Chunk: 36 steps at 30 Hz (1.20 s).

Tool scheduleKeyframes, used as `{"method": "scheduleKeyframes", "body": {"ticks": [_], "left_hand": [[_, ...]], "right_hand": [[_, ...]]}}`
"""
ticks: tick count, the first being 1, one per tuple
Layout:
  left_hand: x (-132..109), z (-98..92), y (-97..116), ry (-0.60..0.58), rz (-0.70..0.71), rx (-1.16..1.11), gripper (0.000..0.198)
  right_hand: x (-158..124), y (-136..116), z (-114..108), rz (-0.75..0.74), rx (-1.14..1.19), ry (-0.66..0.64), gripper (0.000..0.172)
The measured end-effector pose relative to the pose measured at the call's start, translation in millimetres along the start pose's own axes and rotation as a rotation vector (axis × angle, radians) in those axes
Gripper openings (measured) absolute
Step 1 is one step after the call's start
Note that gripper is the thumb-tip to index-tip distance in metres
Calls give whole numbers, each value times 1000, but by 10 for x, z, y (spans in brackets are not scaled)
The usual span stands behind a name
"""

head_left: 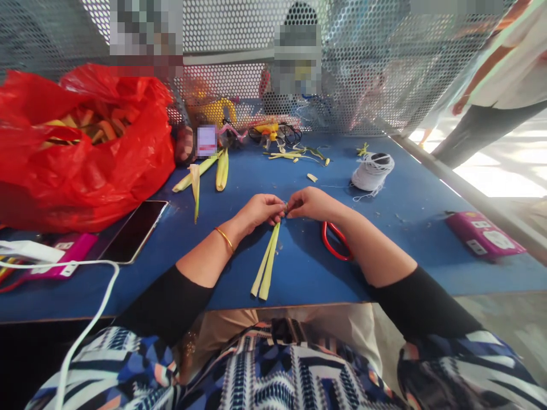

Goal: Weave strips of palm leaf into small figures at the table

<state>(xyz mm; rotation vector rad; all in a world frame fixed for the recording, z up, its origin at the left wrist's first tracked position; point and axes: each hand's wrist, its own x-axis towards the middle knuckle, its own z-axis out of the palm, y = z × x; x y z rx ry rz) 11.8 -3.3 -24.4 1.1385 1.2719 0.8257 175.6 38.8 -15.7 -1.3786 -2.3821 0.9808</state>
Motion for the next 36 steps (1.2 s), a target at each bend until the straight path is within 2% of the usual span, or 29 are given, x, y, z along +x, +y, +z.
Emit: {"method": "scheduleKeyframes", "body": {"ticks": [4, 7, 11, 16, 18, 21, 23, 25, 29, 33, 36], "left_hand": [[-4, -1, 6, 0, -8, -3, 13], [-1, 5, -6, 35, -12, -27, 13], [15, -5, -30, 69, -7, -66, 9], [22, -34, -23, 74, -30, -60, 7], [16, -44, -13, 75, -31, -57, 7], [7, -63, -5, 82, -8, -30, 11], [7, -79, -7, 73, 5, -8, 14], [13, -93, -13, 60, 13, 12, 15], [43, -110, -33, 59, 44, 93, 13], [93, -143, -67, 57, 138, 251, 10], [101, -162, -79, 105, 304, 476, 8]], "right_hand": [[4, -33, 60, 18, -78, 52, 4], [10, -35, 44, 41, 19, 34, 5], [-10, -31, 3, 73, 236, -47, 8], [-36, -27, -11, 23, 305, -186, 8], [-23, -23, -15, -8, 336, -116, 12], [18, -21, 5, -36, 456, 172, 13], [44, -21, 54, -13, 515, 245, 21], [63, -20, 125, -6, 521, 184, 26], [84, 1, 246, -81, 464, 51, 25], [93, 27, 257, -82, 360, 64, 21], [88, 25, 240, -82, 279, 84, 17]]}}
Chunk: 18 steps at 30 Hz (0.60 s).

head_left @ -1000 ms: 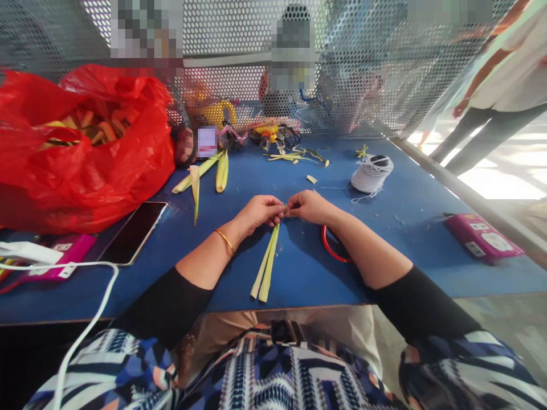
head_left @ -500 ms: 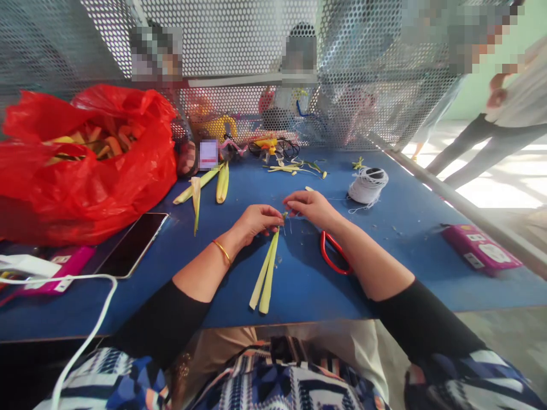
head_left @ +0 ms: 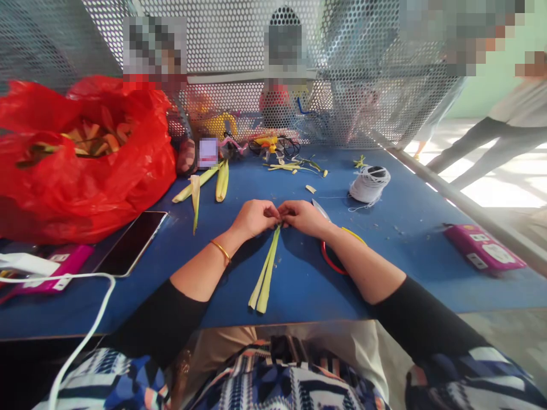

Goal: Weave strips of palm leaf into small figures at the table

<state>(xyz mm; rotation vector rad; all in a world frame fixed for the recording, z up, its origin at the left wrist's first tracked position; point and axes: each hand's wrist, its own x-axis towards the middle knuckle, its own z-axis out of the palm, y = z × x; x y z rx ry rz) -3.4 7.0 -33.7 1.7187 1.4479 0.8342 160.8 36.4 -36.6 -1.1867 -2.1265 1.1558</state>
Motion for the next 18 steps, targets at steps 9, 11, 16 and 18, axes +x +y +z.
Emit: {"method": "scheduleKeyframes", "body": {"ticks": [9, 11, 16, 18], "left_hand": [[-87, 53, 82, 110, 238, 588, 10], [-86, 62, 69, 127, 260, 599, 10], [-78, 66, 46, 185, 286, 576, 8], [-73, 66, 46, 208, 284, 534, 6]], "right_hand": [[-25, -49, 10, 29, -23, 46, 21], [-26, -43, 12, 36, -19, 51, 21], [-7, -6, 24, 65, 19, 97, 14], [-1, -2, 22, 86, 51, 97, 10]]}}
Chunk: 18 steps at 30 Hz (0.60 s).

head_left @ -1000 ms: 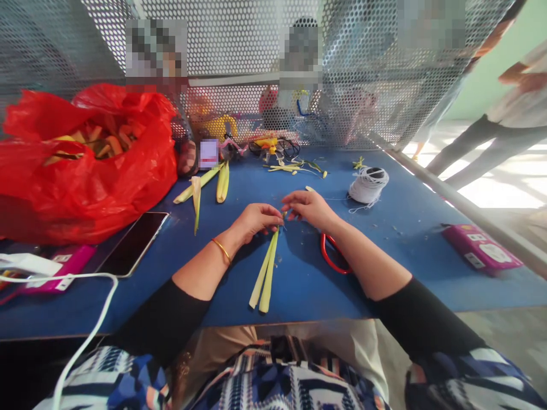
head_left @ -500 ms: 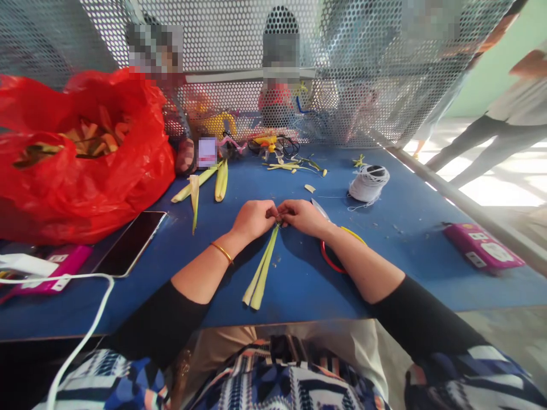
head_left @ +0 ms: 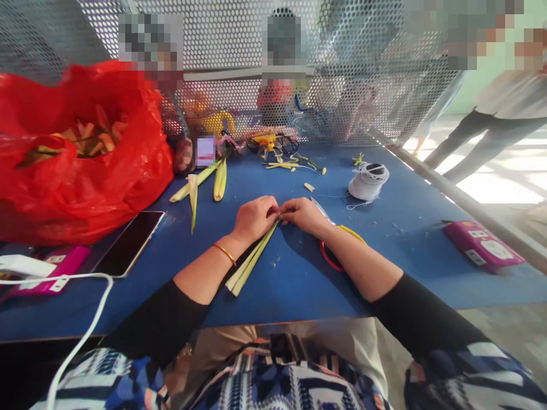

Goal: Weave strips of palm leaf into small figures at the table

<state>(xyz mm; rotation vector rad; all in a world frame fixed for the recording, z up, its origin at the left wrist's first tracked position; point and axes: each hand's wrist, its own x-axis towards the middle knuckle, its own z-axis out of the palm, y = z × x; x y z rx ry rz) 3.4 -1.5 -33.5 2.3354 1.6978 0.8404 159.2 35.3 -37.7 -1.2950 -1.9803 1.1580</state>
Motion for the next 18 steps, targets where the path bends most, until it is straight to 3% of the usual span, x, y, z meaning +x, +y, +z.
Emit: {"method": "scheduleKeyframes", "body": {"ticks": [18], "left_hand": [[9, 23, -30, 63, -46, -102, 6]], "right_hand": [[-43, -139, -32, 119, 156, 29, 15]]}}
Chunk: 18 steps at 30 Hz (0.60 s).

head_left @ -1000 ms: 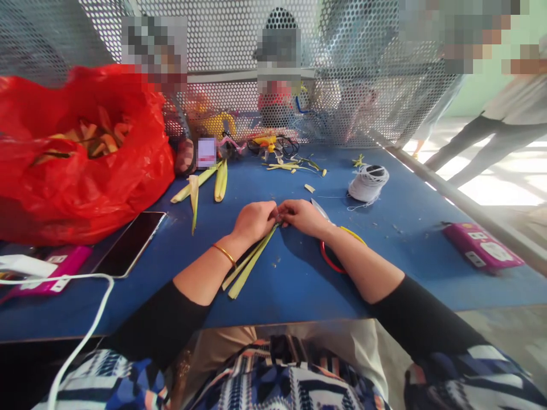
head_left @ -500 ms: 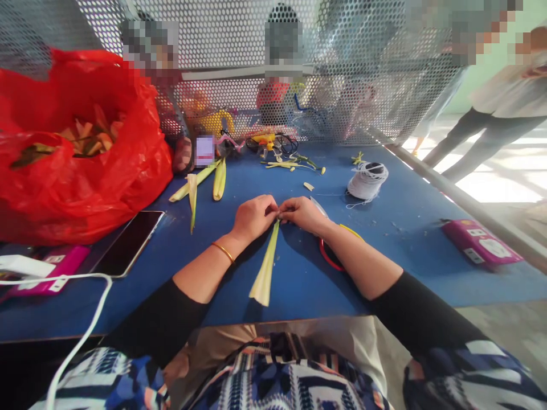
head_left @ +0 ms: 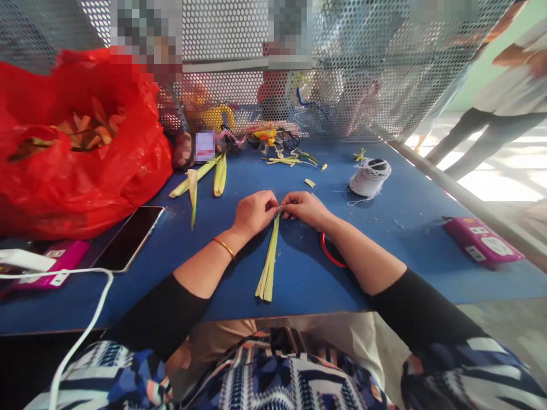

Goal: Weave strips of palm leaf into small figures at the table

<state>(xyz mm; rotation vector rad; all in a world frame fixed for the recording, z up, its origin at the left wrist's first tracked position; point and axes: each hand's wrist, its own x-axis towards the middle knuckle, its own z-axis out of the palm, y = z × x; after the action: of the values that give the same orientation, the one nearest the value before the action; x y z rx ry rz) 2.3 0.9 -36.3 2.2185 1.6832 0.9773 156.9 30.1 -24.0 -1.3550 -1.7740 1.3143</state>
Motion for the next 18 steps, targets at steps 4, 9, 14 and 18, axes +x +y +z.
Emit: {"method": "scheduleKeyframes", "body": {"ticks": [4, 9, 14, 18], "left_hand": [[1, 0, -5, 10, -4, 4, 7], [13, -7, -20, -15, -29, -46, 5], [48, -25, -54, -84, -92, -105, 7], [79, -65, -93, -118, -147, -117, 9]], "right_hand": [[14, 25, -6, -60, 18, -34, 11], [49, 86, -16, -32, -30, -17, 13], [49, 85, -49, -63, -213, -33, 10], [42, 46, -104, -46, -358, -70, 13]]}}
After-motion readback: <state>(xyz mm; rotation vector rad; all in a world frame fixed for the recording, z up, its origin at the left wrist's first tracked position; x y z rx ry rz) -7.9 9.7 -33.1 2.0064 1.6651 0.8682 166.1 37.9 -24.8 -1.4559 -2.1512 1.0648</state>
